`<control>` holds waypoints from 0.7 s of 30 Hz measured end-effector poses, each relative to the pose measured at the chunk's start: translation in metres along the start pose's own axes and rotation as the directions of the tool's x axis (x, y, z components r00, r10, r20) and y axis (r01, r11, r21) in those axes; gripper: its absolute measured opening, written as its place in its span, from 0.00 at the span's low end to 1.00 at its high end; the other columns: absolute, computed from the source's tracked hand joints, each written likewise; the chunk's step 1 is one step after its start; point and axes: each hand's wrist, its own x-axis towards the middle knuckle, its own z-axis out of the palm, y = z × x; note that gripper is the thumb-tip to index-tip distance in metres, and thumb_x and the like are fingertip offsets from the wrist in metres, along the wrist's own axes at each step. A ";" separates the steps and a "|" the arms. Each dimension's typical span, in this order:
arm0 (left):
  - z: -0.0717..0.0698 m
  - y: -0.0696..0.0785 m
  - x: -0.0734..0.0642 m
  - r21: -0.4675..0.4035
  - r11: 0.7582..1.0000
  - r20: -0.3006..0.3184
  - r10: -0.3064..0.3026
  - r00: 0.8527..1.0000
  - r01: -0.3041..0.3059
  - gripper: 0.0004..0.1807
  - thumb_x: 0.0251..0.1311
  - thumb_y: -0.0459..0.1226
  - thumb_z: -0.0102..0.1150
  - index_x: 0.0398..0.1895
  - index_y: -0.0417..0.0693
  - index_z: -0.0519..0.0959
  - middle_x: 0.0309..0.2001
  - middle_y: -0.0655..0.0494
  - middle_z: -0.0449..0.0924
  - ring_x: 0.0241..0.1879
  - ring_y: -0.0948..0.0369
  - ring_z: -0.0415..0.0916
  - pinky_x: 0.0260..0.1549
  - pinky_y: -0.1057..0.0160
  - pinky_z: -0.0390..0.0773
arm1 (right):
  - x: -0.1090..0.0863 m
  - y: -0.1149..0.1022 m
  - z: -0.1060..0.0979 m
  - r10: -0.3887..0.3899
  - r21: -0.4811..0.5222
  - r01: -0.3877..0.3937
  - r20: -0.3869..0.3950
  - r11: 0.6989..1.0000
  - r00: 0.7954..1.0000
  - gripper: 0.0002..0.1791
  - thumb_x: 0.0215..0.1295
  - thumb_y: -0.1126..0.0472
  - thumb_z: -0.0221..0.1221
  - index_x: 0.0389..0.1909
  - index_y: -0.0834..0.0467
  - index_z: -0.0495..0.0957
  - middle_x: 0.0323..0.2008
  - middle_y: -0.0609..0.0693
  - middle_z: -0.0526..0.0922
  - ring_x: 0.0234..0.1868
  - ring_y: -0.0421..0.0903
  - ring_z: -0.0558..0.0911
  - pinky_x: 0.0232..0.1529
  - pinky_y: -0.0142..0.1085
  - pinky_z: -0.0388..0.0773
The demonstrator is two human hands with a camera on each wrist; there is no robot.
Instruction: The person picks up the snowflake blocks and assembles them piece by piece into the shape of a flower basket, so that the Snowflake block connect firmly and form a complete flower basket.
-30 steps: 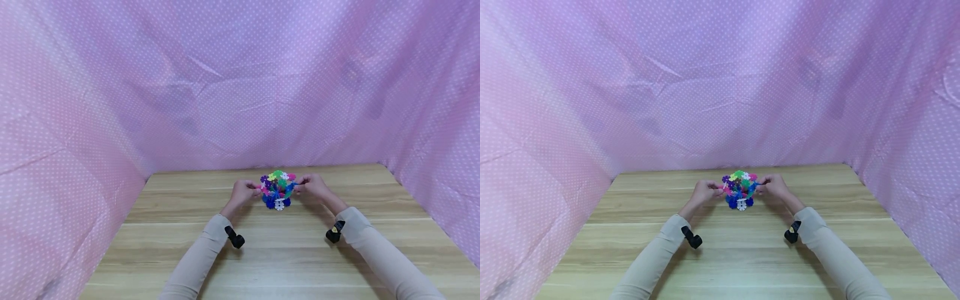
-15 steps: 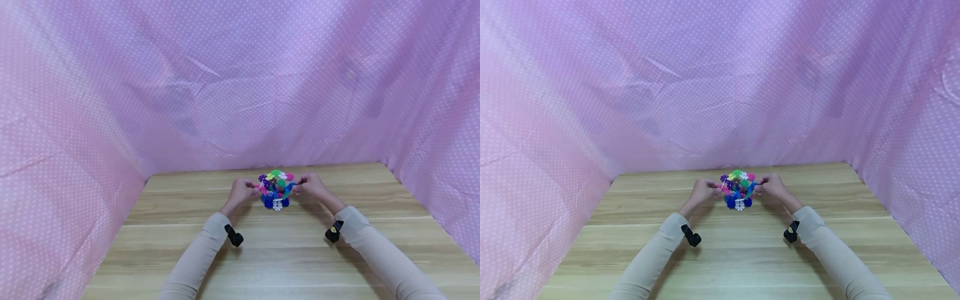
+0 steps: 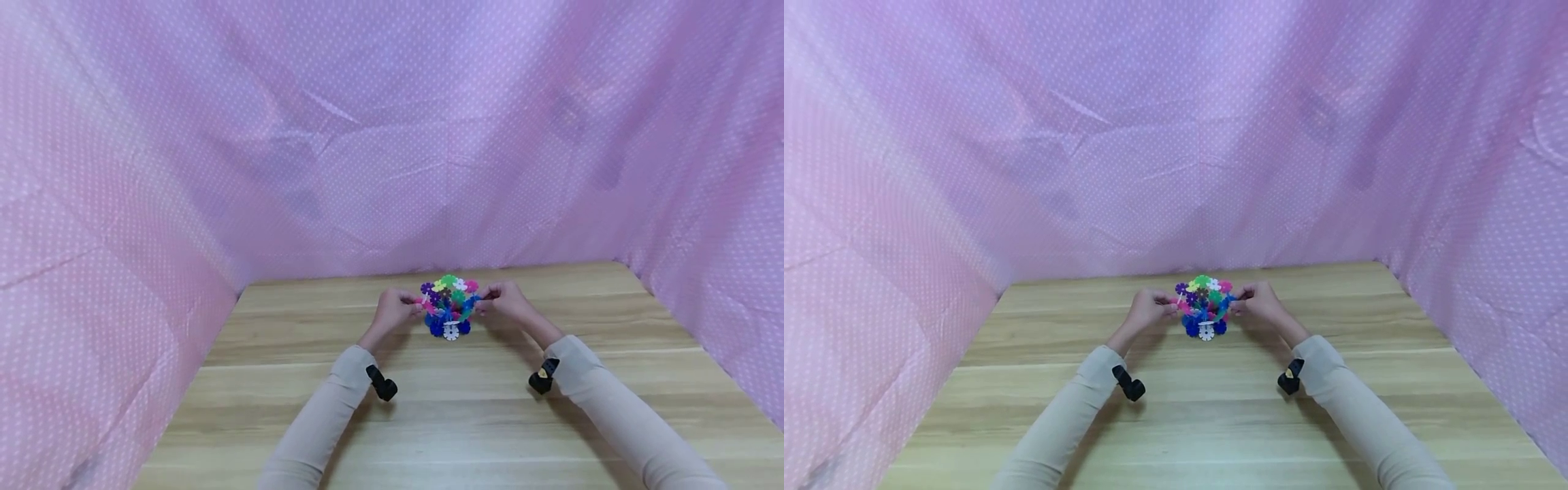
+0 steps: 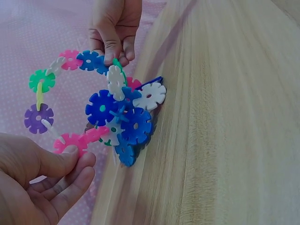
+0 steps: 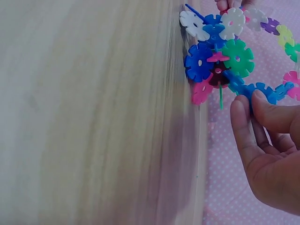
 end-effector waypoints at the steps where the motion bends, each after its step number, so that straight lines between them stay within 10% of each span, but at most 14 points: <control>1: 0.000 -0.001 0.000 -0.002 1.000 0.003 0.001 1.000 -0.001 0.05 0.61 0.24 0.65 0.38 0.33 0.88 0.38 0.39 0.89 0.41 0.43 0.87 0.45 0.49 0.87 | 0.000 0.001 0.000 0.003 0.004 -0.003 0.010 1.000 1.000 0.07 0.65 0.73 0.64 0.40 0.74 0.82 0.32 0.56 0.88 0.34 0.46 0.86 0.43 0.41 0.87; 12: 0.001 -0.014 0.005 0.030 1.000 0.022 0.005 1.000 -0.006 0.09 0.58 0.28 0.70 0.42 0.40 0.88 0.40 0.44 0.89 0.42 0.54 0.85 0.45 0.61 0.85 | -0.001 0.009 -0.003 -0.005 0.007 0.005 0.040 1.000 0.999 0.12 0.65 0.70 0.66 0.46 0.74 0.81 0.41 0.69 0.86 0.43 0.59 0.86 0.46 0.43 0.86; 21: -0.005 -0.014 -0.002 -0.119 0.990 0.065 -0.064 0.996 0.071 0.18 0.59 0.32 0.71 0.53 0.39 0.84 0.49 0.38 0.86 0.50 0.44 0.83 0.54 0.48 0.83 | -0.009 0.005 -0.009 0.028 0.035 -0.029 0.048 0.999 0.998 0.18 0.64 0.70 0.65 0.54 0.71 0.79 0.50 0.70 0.84 0.49 0.60 0.85 0.52 0.49 0.85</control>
